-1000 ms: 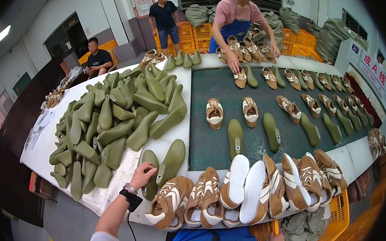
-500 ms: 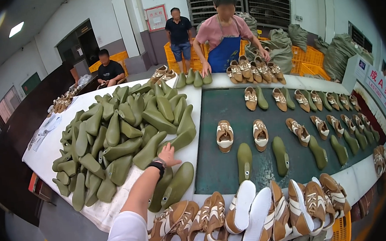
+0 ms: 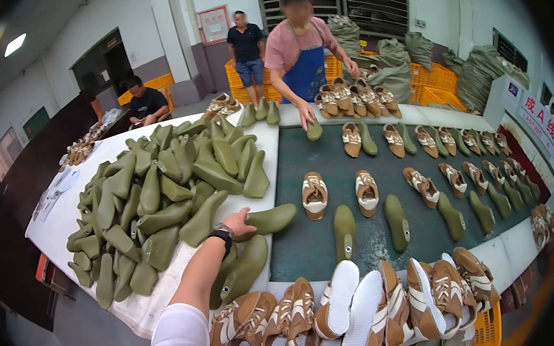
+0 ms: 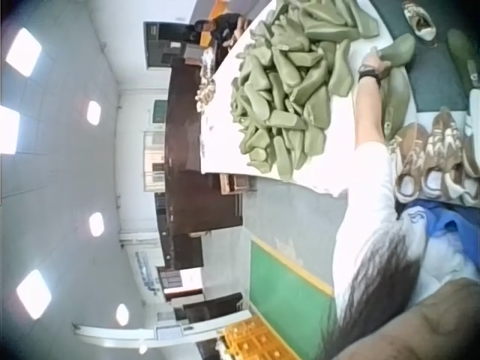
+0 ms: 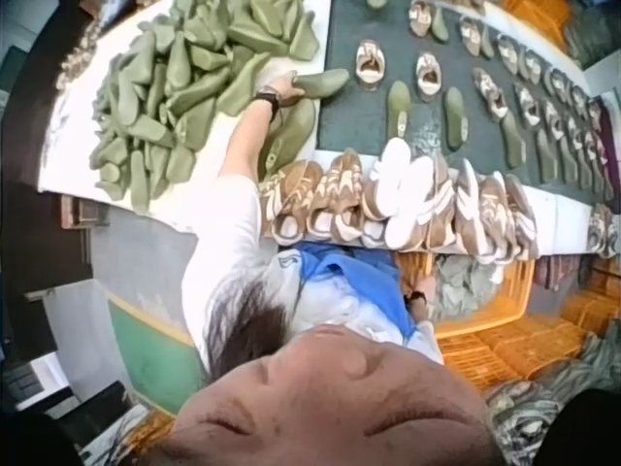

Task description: Placing shoe lasts into shoe uppers and arranging them on a conveyor belt in a factory.

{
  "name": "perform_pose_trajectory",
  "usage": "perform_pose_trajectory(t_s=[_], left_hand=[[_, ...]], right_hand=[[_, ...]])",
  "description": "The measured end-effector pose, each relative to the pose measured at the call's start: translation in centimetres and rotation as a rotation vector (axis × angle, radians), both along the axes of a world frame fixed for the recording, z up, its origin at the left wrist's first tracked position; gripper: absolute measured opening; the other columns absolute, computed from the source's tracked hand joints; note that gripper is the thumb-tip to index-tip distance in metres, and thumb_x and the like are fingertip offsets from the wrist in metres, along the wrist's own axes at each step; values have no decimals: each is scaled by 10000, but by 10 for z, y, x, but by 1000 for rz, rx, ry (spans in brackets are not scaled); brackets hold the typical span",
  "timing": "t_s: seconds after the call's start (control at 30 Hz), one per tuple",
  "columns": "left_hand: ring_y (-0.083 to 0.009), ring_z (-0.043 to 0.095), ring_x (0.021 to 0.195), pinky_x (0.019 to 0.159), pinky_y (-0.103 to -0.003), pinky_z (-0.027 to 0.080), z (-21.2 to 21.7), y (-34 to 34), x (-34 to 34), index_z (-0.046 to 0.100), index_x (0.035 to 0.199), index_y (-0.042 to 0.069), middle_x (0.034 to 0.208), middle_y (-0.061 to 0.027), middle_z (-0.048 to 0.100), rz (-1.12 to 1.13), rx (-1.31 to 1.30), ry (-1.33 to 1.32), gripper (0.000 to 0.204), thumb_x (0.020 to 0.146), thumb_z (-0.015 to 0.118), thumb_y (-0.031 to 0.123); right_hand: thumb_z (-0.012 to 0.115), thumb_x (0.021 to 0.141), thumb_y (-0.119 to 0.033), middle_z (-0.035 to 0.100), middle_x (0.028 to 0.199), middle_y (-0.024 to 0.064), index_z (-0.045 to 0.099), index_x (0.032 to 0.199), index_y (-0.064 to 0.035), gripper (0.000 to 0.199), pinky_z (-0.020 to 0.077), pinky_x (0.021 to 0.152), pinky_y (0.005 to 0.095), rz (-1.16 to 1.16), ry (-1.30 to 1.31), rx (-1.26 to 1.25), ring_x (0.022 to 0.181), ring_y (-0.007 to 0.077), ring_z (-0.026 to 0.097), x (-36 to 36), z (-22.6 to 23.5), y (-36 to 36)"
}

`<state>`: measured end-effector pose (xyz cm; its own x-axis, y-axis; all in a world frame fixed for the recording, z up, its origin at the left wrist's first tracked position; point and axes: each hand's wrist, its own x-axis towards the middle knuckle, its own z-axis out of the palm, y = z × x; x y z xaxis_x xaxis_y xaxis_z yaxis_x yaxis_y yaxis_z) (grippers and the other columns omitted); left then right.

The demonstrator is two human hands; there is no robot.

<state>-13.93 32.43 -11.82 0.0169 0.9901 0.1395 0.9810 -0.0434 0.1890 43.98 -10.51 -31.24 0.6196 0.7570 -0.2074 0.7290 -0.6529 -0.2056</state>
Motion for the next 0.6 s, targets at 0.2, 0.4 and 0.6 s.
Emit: perform_pose_trajectory(t_s=[0.2, 0.4, 0.6], left_hand=[[-348, 600, 907, 793, -420, 478, -8, 6, -12, 533, 1027, -25, 947, -231, 620, 110, -243, -32, 622, 712, 662, 495], [-337, 546, 1005, 844, -413, 458, -5, -13, -87, 534, 1112, 35, 1069, -183, 577, 206, 141, -158, 557, 730, 664, 419], [-327, 458, 1134, 927, -420, 411, -3, -67, -121, 67, 1421, 197, 1228, -193, 422, 520, -356, 223, 1146, 549, 786, 383]], right_hand=[[566, 759, -544, 647, 841, 185, 619, 1014, -99, 515, 497, 625, 467, -22, -39, -133, 763, 370, 627, -14, 29, 10], [568, 759, -544, 646, 841, 190, 611, 1021, -87, 529, 498, 622, 464, 9, -6, -138, 761, 365, 629, -17, 33, 13], [571, 756, -545, 644, 838, 199, 598, 1045, -74, 554, 501, 623, 461, 12, -31, -107, 761, 360, 631, -17, 32, 8]])
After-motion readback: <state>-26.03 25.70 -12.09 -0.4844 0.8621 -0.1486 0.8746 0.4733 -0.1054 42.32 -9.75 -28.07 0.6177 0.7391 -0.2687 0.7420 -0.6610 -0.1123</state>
